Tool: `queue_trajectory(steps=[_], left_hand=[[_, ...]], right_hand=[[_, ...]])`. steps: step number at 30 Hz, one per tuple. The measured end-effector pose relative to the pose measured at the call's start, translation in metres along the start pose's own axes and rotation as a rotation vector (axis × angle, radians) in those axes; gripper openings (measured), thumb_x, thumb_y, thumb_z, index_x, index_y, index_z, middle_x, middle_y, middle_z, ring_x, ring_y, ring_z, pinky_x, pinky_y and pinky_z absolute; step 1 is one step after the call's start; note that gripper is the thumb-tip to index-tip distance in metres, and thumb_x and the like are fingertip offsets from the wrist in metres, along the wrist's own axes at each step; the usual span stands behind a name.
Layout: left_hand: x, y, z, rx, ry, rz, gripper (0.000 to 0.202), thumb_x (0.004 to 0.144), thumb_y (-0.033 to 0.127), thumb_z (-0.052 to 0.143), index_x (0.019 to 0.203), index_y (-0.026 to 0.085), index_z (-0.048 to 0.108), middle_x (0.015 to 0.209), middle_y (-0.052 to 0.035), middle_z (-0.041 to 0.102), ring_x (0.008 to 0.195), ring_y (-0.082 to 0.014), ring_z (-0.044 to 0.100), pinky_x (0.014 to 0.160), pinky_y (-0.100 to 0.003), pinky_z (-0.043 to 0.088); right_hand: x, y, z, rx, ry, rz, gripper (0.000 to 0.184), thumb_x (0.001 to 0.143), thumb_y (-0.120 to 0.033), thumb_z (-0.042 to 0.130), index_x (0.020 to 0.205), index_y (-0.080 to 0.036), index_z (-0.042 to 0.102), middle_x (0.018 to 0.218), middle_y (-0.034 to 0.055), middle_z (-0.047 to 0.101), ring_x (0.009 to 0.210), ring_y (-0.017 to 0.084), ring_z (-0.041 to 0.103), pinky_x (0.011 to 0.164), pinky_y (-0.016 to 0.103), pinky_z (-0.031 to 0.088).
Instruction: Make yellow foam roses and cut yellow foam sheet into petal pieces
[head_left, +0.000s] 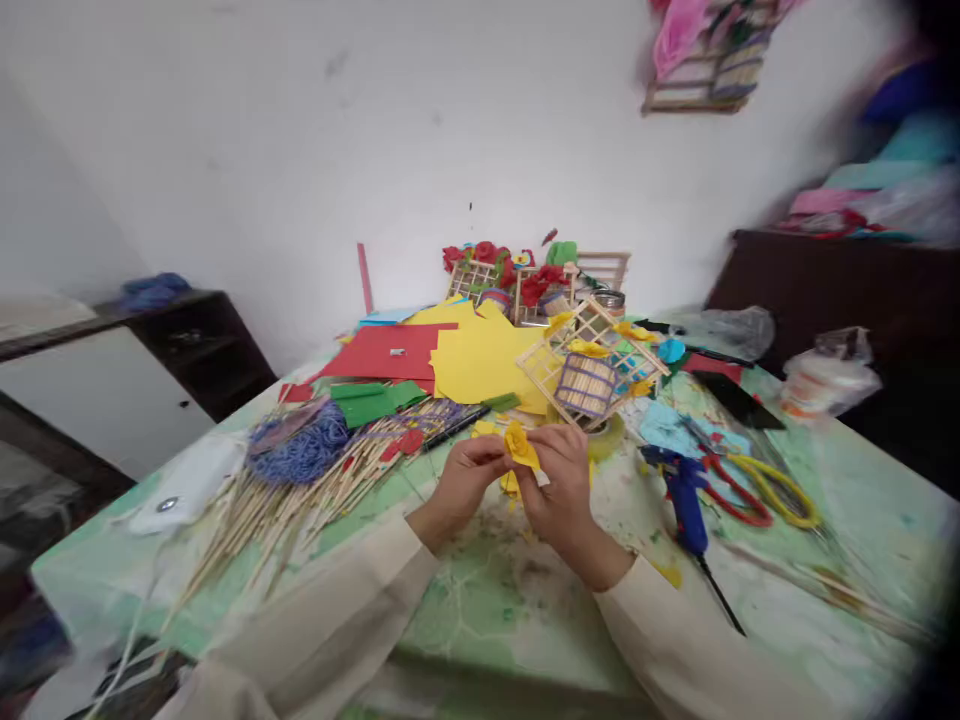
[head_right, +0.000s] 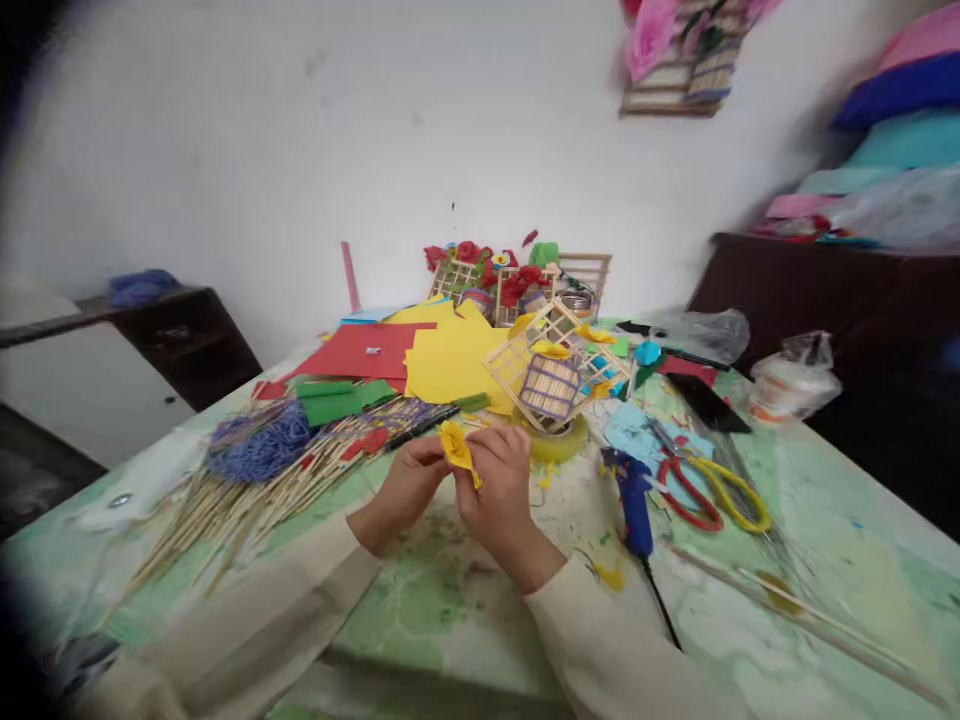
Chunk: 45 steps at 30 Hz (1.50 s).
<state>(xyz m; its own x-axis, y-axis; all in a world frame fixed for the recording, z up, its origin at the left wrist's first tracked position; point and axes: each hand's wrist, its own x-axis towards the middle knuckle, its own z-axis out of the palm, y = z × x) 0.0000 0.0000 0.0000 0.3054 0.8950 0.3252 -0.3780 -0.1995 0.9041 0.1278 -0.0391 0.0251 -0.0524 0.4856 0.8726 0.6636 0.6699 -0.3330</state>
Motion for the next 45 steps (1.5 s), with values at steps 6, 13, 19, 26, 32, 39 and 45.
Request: queue_trajectory(steps=[6, 13, 19, 26, 32, 39, 45], left_hand=[[-0.003, 0.005, -0.001, -0.009, 0.006, -0.004, 0.015, 0.064, 0.024, 0.076, 0.076, 0.016, 0.073, 0.075, -0.0032, 0.067, 0.072, -0.0147, 0.057, 0.076, -0.029, 0.045], [-0.002, 0.009, 0.001, -0.095, -0.026, 0.029, 0.013, 0.067, 0.028, 0.075, 0.076, 0.018, 0.073, 0.074, -0.0013, 0.065, 0.072, -0.0119, 0.055, 0.074, -0.026, 0.043], [-0.003, 0.01, 0.001, 0.023, -0.069, 0.019, 0.016, 0.07, 0.031, 0.073, 0.077, 0.016, 0.072, 0.077, -0.0035, 0.064, 0.075, -0.0136, 0.056, 0.073, -0.027, 0.042], [0.001, 0.015, -0.002, 0.093, -0.007, 0.076, 0.012, 0.065, 0.026, 0.077, 0.069, 0.016, 0.071, 0.072, -0.0023, 0.065, 0.069, -0.0115, 0.056, 0.068, -0.025, 0.044], [0.008, 0.026, -0.008, -0.24, 0.174, 0.038, 0.018, 0.058, 0.025, 0.081, 0.067, 0.017, 0.067, 0.064, 0.0017, 0.063, 0.061, -0.0071, 0.056, 0.062, -0.02, 0.044], [0.01, 0.031, -0.011, -0.329, 0.191, -0.005, 0.016, 0.061, 0.017, 0.078, 0.072, 0.016, 0.066, 0.067, 0.0017, 0.063, 0.061, -0.0052, 0.056, 0.06, -0.017, 0.044], [0.009, 0.031, -0.011, -0.352, 0.166, -0.008, 0.015, 0.063, 0.018, 0.077, 0.072, 0.016, 0.066, 0.068, 0.0015, 0.062, 0.061, -0.005, 0.056, 0.059, -0.016, 0.045]], right_hand=[[0.001, -0.001, -0.002, 0.038, 0.002, 0.008, 0.01, 0.079, -0.022, 0.058, 0.089, -0.021, 0.06, 0.087, 0.0045, 0.063, 0.086, 0.021, 0.052, 0.08, 0.042, 0.038], [0.003, 0.002, -0.009, 0.251, -0.015, 0.046, 0.023, 0.075, -0.021, 0.053, 0.097, -0.022, 0.061, 0.096, 0.0062, 0.061, 0.094, 0.024, 0.053, 0.086, 0.045, 0.037], [0.012, 0.011, -0.009, 0.624, 0.022, 0.347, 0.017, 0.082, -0.024, 0.051, 0.083, -0.023, 0.067, 0.086, 0.0033, 0.063, 0.087, 0.02, 0.055, 0.081, 0.036, 0.041], [0.018, 0.015, -0.014, 0.634, -0.032, 0.421, 0.02, 0.083, -0.028, 0.053, 0.069, -0.021, 0.064, 0.074, 0.002, 0.062, 0.074, 0.017, 0.055, 0.072, 0.032, 0.042], [0.015, 0.041, -0.006, 0.018, -0.207, 0.345, 0.01, 0.077, -0.023, 0.06, 0.071, -0.02, 0.068, 0.075, 0.0048, 0.068, 0.079, 0.021, 0.057, 0.078, 0.036, 0.041], [0.006, 0.044, 0.004, -0.074, -0.721, 0.182, 0.009, 0.077, -0.023, 0.063, 0.079, -0.021, 0.071, 0.079, 0.0042, 0.068, 0.082, 0.019, 0.055, 0.077, 0.032, 0.037], [-0.001, 0.038, 0.01, -0.222, -0.819, 0.133, 0.014, 0.08, -0.024, 0.059, 0.078, -0.019, 0.072, 0.081, 0.0071, 0.066, 0.088, 0.02, 0.052, 0.077, 0.032, 0.032]])
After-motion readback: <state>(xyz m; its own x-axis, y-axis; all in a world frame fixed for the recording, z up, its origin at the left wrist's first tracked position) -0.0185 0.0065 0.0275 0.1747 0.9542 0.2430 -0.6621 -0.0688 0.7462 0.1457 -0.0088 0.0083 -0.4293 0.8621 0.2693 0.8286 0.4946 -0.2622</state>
